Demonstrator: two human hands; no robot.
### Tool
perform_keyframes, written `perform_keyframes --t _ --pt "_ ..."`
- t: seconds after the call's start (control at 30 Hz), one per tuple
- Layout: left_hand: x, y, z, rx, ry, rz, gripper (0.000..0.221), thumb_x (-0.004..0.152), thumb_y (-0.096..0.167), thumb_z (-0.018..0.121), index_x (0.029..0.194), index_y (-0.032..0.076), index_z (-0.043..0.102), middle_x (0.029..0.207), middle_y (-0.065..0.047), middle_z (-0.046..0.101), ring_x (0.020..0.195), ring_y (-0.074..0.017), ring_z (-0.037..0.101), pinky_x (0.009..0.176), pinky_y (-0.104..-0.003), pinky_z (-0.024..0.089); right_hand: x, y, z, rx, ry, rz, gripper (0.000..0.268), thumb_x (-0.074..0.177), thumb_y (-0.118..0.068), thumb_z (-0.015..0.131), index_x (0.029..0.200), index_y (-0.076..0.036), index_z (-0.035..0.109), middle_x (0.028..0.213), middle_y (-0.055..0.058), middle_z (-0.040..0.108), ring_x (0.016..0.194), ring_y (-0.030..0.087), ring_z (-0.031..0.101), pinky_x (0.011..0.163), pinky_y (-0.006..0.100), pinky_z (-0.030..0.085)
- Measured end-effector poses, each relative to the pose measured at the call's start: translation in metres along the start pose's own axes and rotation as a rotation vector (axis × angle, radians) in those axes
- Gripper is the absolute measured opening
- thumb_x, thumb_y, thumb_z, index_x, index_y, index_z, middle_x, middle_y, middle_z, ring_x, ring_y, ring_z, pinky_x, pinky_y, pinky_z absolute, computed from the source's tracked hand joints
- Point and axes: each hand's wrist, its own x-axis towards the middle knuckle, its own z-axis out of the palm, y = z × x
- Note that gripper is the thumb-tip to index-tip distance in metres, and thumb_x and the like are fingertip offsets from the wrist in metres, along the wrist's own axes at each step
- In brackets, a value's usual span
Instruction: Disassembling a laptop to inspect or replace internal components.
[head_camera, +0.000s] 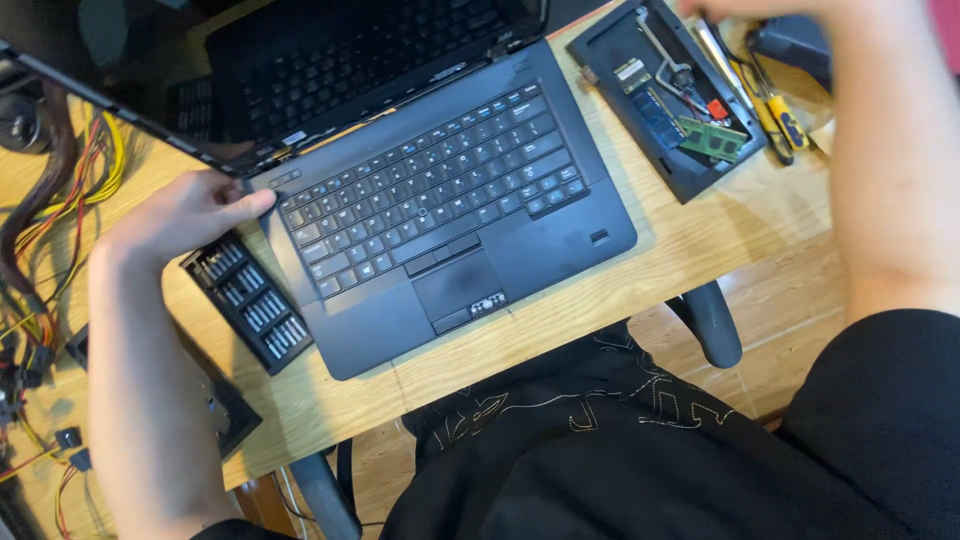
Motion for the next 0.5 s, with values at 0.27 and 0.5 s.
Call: perform_keyframes --t 0.27,0.5 --pt "0.009 -0.008 0.004 0.097 -0.061 0.105 0.061 0.081 0.057 0.076 0.068 -0.001 0.061 0.059 -0.005 0.053 0.057 -0.0196 0.048 0.052 -0.039 0.042 -0.093 0.166 0.084 0.145 -0.180 0.323 0.029 0.094 -0.021 0.063 0.118 -0.016 0.078 0.099 0.011 0.076 0.072 0.029 0.070 0.069 0.044 0.060" --pt "-0.004 -0.011 0.013 0.077 0.087 0.011 0.057 0.083 0.052 0.083 0.082 -0.002 0.064 0.067 -0.010 0.058 0.063 -0.0206 0.049 0.057 -0.039 0.042 -0.128 0.080 0.069 0.054 -0.140 0.470 0.028 0.102 -0.026 0.062 0.122 -0.018 0.080 0.078 0.020 0.076 0.065 0.032 0.073 0.074 0.042 0.060"
